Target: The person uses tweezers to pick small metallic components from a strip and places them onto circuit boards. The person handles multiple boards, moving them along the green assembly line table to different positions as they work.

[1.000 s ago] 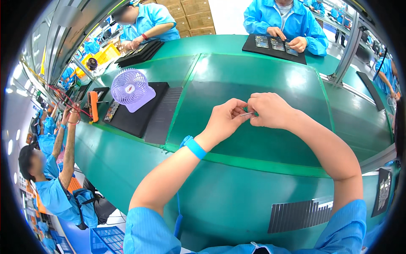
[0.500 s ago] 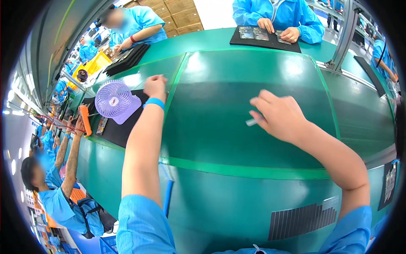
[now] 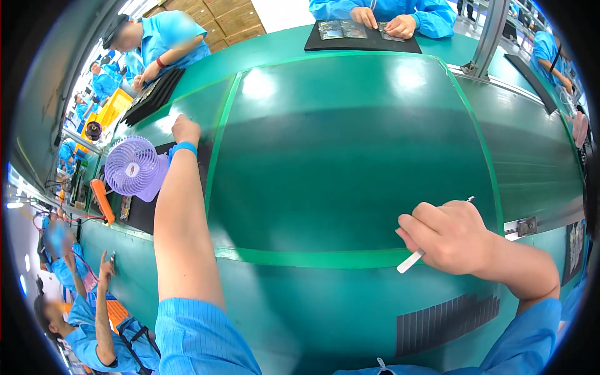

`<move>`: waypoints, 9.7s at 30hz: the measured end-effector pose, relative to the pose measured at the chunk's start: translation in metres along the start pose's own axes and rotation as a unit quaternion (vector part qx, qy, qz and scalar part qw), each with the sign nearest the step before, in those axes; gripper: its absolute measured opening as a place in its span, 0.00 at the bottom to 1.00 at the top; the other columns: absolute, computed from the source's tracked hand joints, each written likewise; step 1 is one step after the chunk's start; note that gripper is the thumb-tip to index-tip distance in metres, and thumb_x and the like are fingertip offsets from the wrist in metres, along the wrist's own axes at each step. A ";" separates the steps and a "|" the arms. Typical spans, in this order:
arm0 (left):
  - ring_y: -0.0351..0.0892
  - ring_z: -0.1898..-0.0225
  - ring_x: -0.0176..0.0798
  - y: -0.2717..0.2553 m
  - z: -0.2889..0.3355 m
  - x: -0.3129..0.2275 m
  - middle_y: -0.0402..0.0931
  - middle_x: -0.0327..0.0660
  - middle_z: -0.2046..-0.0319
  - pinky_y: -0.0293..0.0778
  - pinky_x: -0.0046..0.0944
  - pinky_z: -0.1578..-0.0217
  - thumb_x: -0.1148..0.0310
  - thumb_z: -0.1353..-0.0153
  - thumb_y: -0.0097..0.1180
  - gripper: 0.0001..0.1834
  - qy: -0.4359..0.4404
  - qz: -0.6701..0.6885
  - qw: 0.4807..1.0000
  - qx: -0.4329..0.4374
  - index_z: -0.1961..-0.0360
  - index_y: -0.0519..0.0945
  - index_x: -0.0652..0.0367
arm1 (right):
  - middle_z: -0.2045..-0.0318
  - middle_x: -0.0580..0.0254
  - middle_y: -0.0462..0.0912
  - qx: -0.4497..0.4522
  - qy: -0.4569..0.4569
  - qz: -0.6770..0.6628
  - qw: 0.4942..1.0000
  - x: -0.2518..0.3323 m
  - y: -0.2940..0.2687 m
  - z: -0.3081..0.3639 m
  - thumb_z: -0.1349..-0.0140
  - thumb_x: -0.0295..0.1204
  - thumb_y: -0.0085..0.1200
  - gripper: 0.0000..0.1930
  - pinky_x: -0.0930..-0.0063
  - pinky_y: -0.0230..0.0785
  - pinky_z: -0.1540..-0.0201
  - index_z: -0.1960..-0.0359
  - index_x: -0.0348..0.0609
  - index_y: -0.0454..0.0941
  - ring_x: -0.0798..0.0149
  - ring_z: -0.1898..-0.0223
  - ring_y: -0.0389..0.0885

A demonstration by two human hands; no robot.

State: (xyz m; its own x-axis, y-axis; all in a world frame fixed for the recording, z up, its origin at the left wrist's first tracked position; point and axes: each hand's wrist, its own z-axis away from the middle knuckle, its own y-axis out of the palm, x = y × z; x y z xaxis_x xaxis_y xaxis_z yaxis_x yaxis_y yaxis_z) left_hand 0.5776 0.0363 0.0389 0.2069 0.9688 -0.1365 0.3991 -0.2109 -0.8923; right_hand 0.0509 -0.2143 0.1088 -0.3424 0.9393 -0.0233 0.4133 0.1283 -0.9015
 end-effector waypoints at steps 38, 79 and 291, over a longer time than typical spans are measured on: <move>0.67 0.43 0.55 -0.208 0.466 -0.099 0.68 0.53 0.45 0.65 0.50 0.45 0.58 0.42 0.59 0.26 0.479 0.336 0.795 0.161 0.47 0.72 0.63 | 0.77 0.68 0.67 -0.633 0.419 -0.300 0.577 0.046 -0.074 0.230 0.28 0.40 0.37 0.18 0.79 0.53 0.75 0.73 0.42 0.70 0.74 0.78 0.60; 0.83 0.66 0.50 -0.173 0.347 -0.219 0.81 0.51 0.71 0.81 0.44 0.67 0.75 0.53 0.54 0.07 0.599 -0.012 0.796 0.084 0.76 0.83 0.63 | 0.88 0.72 0.64 -0.493 0.471 -0.602 0.416 0.048 -0.052 0.212 0.31 0.44 0.46 0.15 0.79 0.46 0.83 0.73 0.50 0.70 0.76 0.88 0.56; 0.67 0.46 0.62 -0.248 0.526 -0.130 0.69 0.63 0.51 0.70 0.48 0.46 0.66 0.55 0.61 0.27 0.562 0.261 0.764 0.180 0.55 0.76 0.76 | 0.78 0.55 0.82 -0.217 0.255 -0.305 0.892 0.138 0.006 0.128 0.47 0.18 0.62 0.11 0.79 0.74 0.79 0.70 0.38 0.69 0.66 0.78 0.84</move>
State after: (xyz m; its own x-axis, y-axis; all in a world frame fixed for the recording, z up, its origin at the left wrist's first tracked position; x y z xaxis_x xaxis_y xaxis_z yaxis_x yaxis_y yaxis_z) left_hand -0.0181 0.0313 0.0512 0.9711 -0.0010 -0.2386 -0.2290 -0.2855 -0.9306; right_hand -0.1024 -0.1243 0.0449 -0.2323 0.6610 0.7135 0.6071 0.6717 -0.4245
